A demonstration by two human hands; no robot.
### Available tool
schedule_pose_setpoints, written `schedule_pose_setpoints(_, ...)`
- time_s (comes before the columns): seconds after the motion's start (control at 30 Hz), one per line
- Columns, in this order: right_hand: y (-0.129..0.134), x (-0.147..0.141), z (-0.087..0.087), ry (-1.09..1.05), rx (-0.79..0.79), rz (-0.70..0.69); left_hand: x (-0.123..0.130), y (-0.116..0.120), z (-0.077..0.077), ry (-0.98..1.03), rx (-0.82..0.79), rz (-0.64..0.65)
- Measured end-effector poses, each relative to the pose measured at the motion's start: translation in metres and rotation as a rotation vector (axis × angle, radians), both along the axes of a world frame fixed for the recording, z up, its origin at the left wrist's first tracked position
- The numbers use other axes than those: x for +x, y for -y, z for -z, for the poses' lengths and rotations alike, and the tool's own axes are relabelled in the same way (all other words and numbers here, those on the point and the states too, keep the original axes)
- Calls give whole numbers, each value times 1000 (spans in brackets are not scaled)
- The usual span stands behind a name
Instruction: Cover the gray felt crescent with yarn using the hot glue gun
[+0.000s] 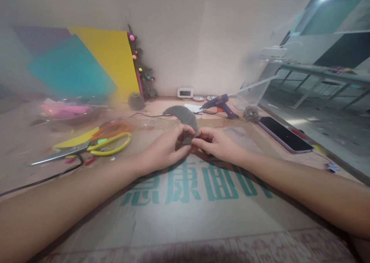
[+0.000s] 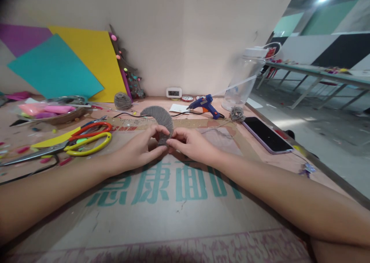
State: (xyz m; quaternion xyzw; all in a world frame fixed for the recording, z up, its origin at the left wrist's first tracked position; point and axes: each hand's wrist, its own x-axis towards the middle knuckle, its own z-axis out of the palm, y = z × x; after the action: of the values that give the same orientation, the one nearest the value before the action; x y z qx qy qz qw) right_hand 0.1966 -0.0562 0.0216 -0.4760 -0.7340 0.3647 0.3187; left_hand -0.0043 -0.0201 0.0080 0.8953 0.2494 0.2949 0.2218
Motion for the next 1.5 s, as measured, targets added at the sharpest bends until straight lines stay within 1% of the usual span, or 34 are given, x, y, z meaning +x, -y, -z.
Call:
schedule_pose_setpoints(0.2, 0, 0, 0, -2, -12, -4, 1, -4, 3, -7, -30, -26)
schedule_pose_setpoints(0.33, 0, 0, 0, -18, -21, -11, -1, -4, 1, -23, -65, -15)
schedule_pose_setpoints(0.43, 0, -1, -1, -54, -27, 20, -2, -2, -2, 46, -52, 0)
schedule_pose_setpoints(0.5, 0, -1, -2, -82, -27, 44, -1, -3, -4, 127, -36, -33)
schedule_pose_setpoints(0.53, -1, -1, -1, -94, -27, 49, -1, -3, -5, 137, -33, -59)
schedule_pose_setpoints(0.63, -2, 0, -1, -114, -23, 47, 1, -7, -7, 58, -42, -123)
schedule_pose_setpoints(0.7, -2, 0, 0, -111, -15, 49, 2, -9, -7, 21, -62, -131)
schedule_pose_setpoints(0.8, -2, 1, 1, -110, 5, 49, 2, -9, -8, 25, -94, -127)
schedule_pose_setpoints(0.93, -2, 1, 1, -118, 20, 46, 2, -7, -7, 25, -98, -145)
schedule_pose_setpoints(1.17, -2, 1, 1, -119, 12, 66, 2, -12, -1, -44, -40, -119)
schedule_pose_setpoints(1.5, -1, 1, 1, -64, 40, 46, 1, -12, -1, -89, 85, -107)
